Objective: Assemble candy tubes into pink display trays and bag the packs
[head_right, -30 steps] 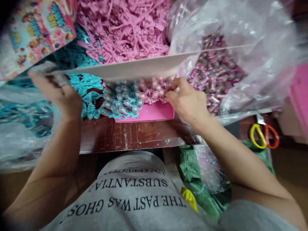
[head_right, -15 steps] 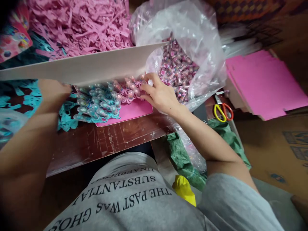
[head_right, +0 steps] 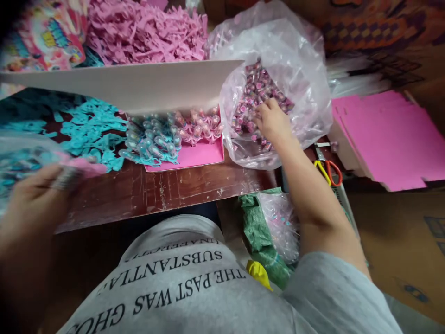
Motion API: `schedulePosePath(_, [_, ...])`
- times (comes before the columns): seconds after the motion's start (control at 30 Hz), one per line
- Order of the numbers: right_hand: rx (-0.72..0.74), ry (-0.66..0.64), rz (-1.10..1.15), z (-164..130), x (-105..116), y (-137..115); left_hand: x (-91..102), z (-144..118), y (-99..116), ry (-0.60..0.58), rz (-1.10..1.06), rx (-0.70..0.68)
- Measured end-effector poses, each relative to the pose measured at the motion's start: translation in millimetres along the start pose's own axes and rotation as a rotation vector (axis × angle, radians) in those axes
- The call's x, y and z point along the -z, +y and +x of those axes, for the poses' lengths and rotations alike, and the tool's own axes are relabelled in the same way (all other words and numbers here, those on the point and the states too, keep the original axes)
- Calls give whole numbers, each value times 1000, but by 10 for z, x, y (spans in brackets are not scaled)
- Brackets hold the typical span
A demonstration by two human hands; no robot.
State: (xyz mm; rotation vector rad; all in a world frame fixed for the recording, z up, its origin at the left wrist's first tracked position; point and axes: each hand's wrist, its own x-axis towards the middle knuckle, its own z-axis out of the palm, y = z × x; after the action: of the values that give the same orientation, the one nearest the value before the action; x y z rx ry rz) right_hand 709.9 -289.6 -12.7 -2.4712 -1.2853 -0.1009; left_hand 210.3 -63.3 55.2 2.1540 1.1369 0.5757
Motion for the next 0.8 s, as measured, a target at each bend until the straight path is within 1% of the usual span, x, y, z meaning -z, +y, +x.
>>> schedulePosePath(0.07, [68,65,147,-285,44,-245,-289,-204,268,-184,-114,5])
schedulePosePath(0.1, [117,68,282,-471,61,-406,-457,-258,377,-306,-170,-4])
schedulePosePath(0.13, [169,55,489,-671,76,-583,-631,-285,466,-405,-228,-20])
schedulePosePath(0.2, [293,-117,852,-1052,105,-940,-964,-282,596,-531,-322,-28])
schedulePosePath(0.23, [324,-179,948,-1205,117,-1096,-1106,-264,646,-578,-359,-40])
schedulePosePath(0.3, [347,-224,1011,-1394,132,-1319,-1311,-217,733,-626,-408,-98])
schedulePosePath(0.37, [330,-207,987,-1444,132,-1411,-1409,-173,803,-627,-428,-187])
schedulePosePath(0.43, [299,-195,975,-1420,121,-1414,-1431,-147,844,-600,-423,-249])
schedulePosePath(0.53, [242,-182,962,-1374,98,-1397,-1425,-166,835,-545,-381,-315])
schedulePosePath(0.6, [209,-180,928,-1365,88,-1414,-1436,-212,798,-474,-300,-387])
schedulePosePath(0.67, [158,-220,893,-1365,83,-1440,-1460,-263,760,-376,-172,-494])
schedulePosePath(0.73, [78,-318,886,-1361,76,-1444,-1485,-295,732,-293,-43,-607])
schedulePosePath(0.8, [14,-416,908,-1350,70,-1415,-1501,-296,715,-262,41,-663])
